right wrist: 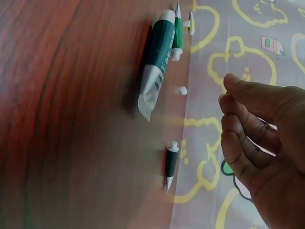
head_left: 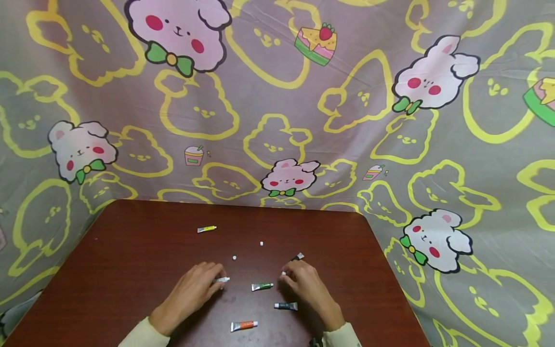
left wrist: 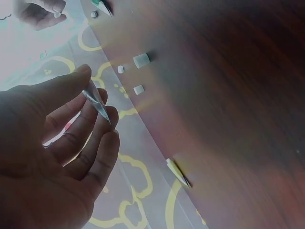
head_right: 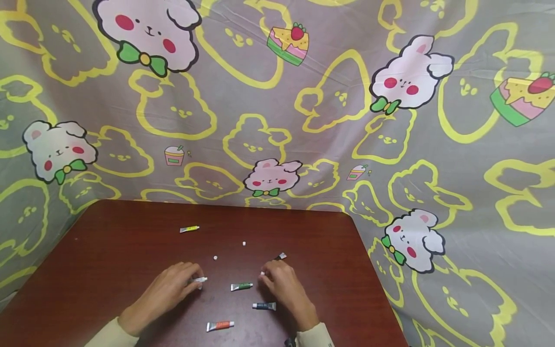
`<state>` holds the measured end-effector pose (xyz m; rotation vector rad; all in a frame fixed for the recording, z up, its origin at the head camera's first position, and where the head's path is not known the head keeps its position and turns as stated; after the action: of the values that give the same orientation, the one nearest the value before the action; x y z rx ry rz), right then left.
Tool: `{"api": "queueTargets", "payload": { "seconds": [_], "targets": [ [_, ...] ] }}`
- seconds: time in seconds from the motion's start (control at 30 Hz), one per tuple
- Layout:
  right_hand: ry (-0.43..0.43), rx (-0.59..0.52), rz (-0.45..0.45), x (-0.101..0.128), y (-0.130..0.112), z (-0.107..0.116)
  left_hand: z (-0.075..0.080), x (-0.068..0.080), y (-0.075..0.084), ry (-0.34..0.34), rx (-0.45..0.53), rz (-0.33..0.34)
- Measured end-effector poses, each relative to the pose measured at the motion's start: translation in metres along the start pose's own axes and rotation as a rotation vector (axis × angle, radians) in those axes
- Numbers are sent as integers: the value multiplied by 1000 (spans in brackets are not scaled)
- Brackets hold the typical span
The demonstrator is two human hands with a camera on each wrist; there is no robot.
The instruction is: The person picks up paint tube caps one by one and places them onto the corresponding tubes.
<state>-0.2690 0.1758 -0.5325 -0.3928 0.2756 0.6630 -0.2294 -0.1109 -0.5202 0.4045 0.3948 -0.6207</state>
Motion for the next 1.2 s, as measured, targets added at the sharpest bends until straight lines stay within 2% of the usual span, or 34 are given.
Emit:
{"api": "queueTargets", "payload": {
  "seconds": [0.27, 0.7, 0.93, 1.2],
  "targets": [
    [18, 16, 46, -3, -8, -1, -2, -3, 3, -30, 30, 11],
    [11, -4, 87, -8, -21, -7, -4, -3, 7, -26, 43, -13],
    [-19, -24, 68, -10, -26, -9, -5, -3, 8, 4, 38, -42],
    [-51, -45, 64, -11, -32, -12, -6, -5, 9, -12, 51, -52]
  ]
}}
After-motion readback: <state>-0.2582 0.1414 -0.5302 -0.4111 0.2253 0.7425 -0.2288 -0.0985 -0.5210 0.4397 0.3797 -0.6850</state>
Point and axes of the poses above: each hand's wrist, its own x-axis away from the middle knuckle, its own z-axis out of the back of the hand, y = z × x, the point moved 6 cm from there along -x, towards the middle knuckle, and after that the axes turned 7 degrees about -y, right-handed, at the moved point
